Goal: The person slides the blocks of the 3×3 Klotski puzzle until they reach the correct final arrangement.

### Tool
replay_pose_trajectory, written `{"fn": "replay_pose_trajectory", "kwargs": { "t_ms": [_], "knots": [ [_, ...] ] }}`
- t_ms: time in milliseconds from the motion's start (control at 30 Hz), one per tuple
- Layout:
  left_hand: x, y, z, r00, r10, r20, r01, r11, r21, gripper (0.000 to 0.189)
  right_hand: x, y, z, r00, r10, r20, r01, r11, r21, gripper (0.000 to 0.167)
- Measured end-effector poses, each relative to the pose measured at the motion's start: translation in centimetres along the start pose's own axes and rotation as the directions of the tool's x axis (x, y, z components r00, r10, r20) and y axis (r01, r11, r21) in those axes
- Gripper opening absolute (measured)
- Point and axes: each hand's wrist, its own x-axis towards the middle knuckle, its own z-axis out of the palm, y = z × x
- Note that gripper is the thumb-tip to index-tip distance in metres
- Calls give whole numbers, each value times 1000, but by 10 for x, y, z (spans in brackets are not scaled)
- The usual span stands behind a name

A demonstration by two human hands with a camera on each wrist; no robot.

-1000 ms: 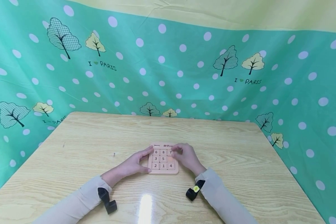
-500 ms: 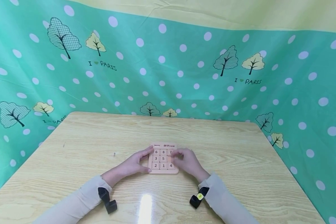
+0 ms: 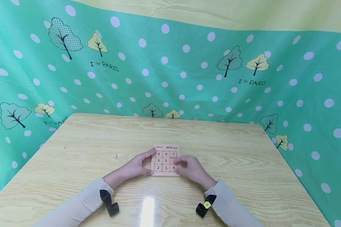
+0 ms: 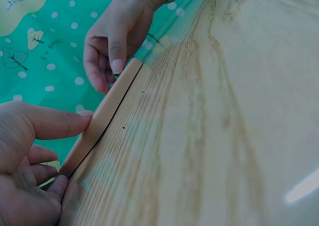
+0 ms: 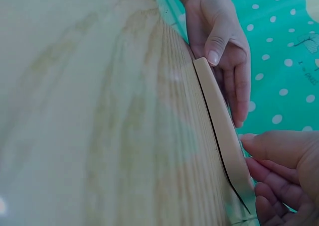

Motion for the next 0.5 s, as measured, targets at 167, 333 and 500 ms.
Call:
{"fn": "replay_pose_trajectory", "kwargs": {
  "t_ms": [167, 333, 500],
  "knots": [
    [1, -1, 0, 1000, -2, -1, 2, 1000, 9, 85, -2, 0, -1, 1000, 8, 7, -8, 1000, -6, 24],
    [1, -1, 1, 1000, -6, 0, 6, 1000, 16, 85, -2, 1, -2, 1000, -22, 21, 22, 1000, 2, 24],
    [1, -1, 0, 1000, 4, 2, -4, 1000, 16, 84, -2, 2, -3, 999, -34, 29, 34, 999, -3, 22]
  ]
}}
